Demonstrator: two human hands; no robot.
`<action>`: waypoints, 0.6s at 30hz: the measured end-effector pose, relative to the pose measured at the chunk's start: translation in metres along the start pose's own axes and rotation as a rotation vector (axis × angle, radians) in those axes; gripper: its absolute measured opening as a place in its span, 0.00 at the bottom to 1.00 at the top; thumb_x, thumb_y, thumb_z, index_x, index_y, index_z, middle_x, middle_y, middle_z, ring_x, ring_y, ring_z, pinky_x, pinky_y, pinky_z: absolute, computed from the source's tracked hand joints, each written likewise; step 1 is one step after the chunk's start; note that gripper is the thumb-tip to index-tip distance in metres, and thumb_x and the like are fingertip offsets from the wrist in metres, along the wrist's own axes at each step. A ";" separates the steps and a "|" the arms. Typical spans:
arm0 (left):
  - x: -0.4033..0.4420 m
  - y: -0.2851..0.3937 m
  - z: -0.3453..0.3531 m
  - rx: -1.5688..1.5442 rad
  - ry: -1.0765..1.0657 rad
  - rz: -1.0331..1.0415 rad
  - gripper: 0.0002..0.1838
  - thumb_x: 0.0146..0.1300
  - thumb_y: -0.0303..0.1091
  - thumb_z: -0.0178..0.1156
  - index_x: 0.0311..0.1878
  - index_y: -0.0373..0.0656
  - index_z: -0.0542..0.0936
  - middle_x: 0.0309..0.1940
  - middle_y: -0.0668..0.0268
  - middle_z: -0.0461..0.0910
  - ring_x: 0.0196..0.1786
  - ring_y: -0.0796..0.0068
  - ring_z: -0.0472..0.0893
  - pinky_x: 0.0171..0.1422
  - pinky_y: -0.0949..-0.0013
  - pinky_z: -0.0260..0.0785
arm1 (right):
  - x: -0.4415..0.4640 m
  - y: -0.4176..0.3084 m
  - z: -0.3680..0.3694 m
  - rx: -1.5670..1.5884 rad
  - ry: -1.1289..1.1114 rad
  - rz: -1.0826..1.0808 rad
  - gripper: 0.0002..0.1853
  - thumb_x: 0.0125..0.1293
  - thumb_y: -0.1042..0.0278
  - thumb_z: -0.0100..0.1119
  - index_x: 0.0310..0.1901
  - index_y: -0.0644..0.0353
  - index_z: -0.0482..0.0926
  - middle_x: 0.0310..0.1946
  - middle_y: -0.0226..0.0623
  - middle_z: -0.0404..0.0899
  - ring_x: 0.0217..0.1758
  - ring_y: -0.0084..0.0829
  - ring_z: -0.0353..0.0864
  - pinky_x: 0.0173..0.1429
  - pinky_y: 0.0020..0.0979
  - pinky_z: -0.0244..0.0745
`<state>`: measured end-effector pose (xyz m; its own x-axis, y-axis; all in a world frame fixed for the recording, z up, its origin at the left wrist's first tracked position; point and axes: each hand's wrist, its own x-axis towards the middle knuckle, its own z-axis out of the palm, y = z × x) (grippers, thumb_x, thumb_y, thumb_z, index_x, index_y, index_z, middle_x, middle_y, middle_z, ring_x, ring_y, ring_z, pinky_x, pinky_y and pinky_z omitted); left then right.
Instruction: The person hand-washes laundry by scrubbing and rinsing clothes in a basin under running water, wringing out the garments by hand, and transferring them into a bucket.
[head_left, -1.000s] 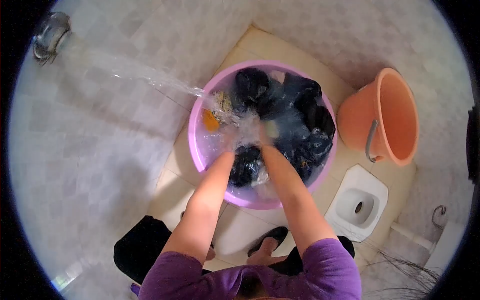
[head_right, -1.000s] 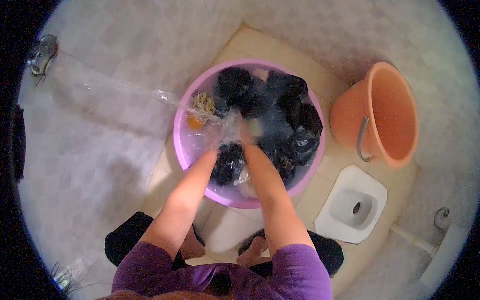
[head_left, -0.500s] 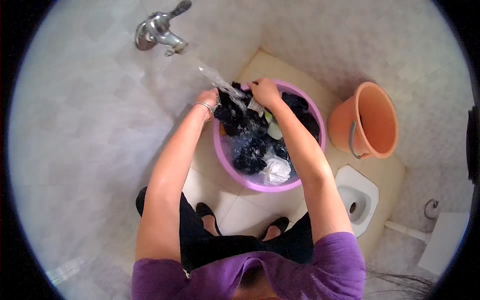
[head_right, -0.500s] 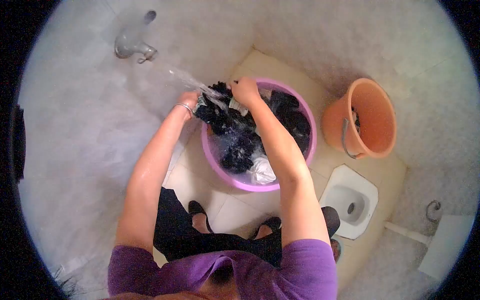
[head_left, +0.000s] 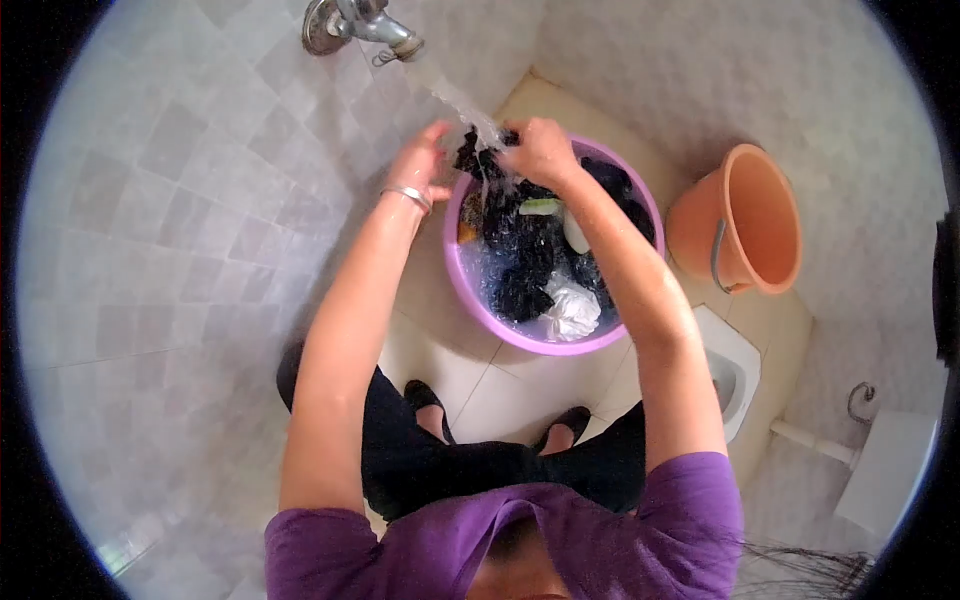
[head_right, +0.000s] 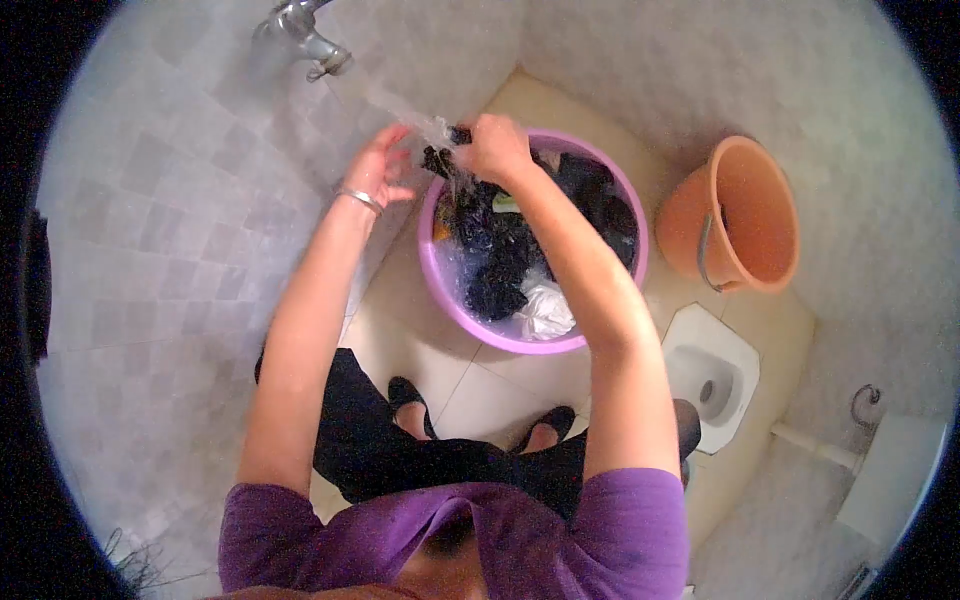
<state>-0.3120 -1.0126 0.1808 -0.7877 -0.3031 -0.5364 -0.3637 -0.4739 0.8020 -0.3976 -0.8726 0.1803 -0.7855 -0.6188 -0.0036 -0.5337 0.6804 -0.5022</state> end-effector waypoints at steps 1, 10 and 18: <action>0.014 -0.018 -0.004 -0.222 0.050 -0.197 0.41 0.49 0.66 0.47 0.64 0.58 0.53 0.65 0.52 0.47 0.68 0.52 0.42 0.58 0.32 0.44 | -0.005 -0.004 -0.006 0.028 0.048 -0.051 0.16 0.40 0.62 0.58 0.35 0.51 0.80 0.29 0.45 0.77 0.35 0.45 0.77 0.41 0.39 0.71; -0.035 -0.099 0.022 -0.650 -0.561 0.242 0.24 0.61 0.53 0.41 0.45 0.42 0.73 0.39 0.63 0.76 0.42 0.67 0.75 0.49 0.65 0.66 | -0.116 -0.056 -0.017 0.347 -0.158 -0.589 0.11 0.36 0.75 0.62 0.27 0.63 0.75 0.25 0.41 0.74 0.32 0.41 0.75 0.39 0.35 0.69; 0.024 -0.145 0.011 -0.700 -0.398 -0.121 0.17 0.59 0.41 0.45 0.45 0.42 0.75 0.43 0.62 0.76 0.46 0.63 0.74 0.54 0.60 0.64 | -0.063 0.005 -0.054 0.652 0.180 0.166 0.14 0.47 0.68 0.54 0.35 0.67 0.76 0.27 0.40 0.78 0.31 0.24 0.74 0.38 0.30 0.71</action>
<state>-0.2837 -0.9427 0.0546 -0.9285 0.0370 -0.3695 -0.1660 -0.9314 0.3240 -0.3677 -0.8092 0.2249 -0.9104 -0.4137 -0.0098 -0.1494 0.3506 -0.9245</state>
